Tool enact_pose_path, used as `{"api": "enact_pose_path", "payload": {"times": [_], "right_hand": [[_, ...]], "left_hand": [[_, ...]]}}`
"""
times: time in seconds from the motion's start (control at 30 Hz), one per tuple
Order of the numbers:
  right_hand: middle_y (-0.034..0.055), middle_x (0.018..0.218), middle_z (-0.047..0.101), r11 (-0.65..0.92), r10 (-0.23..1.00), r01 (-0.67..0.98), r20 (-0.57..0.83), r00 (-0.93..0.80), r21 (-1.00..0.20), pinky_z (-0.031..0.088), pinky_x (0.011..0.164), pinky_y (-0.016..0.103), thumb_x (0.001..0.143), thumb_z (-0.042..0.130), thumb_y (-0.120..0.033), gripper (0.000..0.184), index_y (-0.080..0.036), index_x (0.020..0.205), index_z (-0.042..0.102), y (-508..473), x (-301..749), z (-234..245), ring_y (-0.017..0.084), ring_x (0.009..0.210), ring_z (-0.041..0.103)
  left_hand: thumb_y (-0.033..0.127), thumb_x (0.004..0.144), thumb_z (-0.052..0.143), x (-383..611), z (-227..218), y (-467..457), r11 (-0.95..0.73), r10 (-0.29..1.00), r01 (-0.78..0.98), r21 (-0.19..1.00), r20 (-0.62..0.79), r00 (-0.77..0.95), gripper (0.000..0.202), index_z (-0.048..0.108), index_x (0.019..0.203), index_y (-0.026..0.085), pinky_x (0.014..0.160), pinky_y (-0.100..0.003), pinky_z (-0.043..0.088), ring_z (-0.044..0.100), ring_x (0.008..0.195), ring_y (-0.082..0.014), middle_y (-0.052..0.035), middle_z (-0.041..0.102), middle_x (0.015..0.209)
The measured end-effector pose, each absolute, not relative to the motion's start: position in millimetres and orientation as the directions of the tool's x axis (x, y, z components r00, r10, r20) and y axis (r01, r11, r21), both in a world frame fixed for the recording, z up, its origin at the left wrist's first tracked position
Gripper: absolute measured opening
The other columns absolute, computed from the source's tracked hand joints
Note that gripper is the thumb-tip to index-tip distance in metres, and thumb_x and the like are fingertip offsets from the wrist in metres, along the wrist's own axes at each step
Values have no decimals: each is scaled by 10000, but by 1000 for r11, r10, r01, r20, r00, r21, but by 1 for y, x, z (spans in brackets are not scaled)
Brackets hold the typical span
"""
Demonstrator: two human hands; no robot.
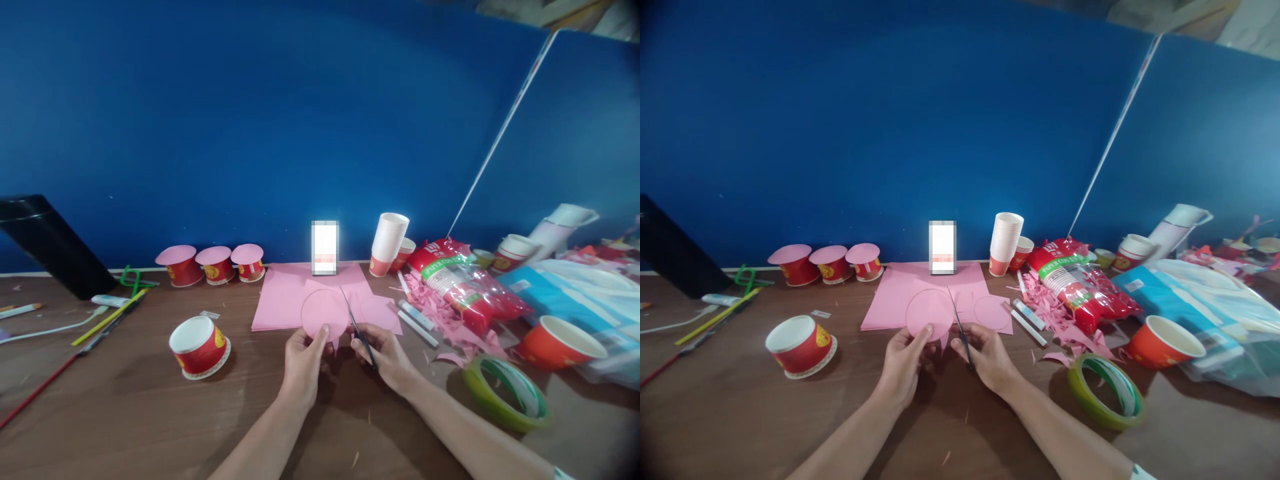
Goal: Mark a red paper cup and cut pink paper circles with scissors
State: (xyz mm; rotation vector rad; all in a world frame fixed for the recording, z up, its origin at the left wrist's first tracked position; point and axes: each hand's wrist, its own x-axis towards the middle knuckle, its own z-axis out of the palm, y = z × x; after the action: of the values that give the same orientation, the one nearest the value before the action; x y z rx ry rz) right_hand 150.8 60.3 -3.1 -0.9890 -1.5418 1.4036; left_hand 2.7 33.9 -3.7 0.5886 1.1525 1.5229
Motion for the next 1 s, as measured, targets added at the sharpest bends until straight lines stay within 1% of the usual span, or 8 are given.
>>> {"api": "enact_pose_path", "payload": {"times": [0.23,0.43,0.63,1.0], "right_hand": [[-44,572,451,69,932,17,58,-358,-997,302,463,199,708,660,-400,376,-121,954,604,60,150,-1,66,497,402],[-38,586,462,70,923,12,60,-380,-997,311,469,198,737,636,-392,346,-129,957,590,60,152,-3,69,507,408],[-39,593,445,89,910,-9,85,-406,-996,323,480,199,755,618,-396,287,-146,893,585,60,153,-6,73,518,403],[-42,586,435,92,912,-3,85,-400,-996,307,479,199,762,613,-392,272,-145,873,589,61,153,-5,71,517,399]], "left_hand": [[418,614,687,3,-5,33,63,932,-461,885,-217,-289,329,557,695,127,329,-184,333,425,365,-79,30,502,459],[418,614,688,2,-7,35,46,938,-445,894,-192,-289,330,566,676,118,356,-180,336,443,395,-80,26,504,469],[410,633,677,1,-9,35,38,945,-391,920,-160,-284,320,562,656,112,386,-179,336,438,413,-72,17,512,473],[403,628,684,2,-9,35,53,939,-408,911,-184,-289,316,569,680,113,376,-170,320,445,418,-72,18,510,474]]}}
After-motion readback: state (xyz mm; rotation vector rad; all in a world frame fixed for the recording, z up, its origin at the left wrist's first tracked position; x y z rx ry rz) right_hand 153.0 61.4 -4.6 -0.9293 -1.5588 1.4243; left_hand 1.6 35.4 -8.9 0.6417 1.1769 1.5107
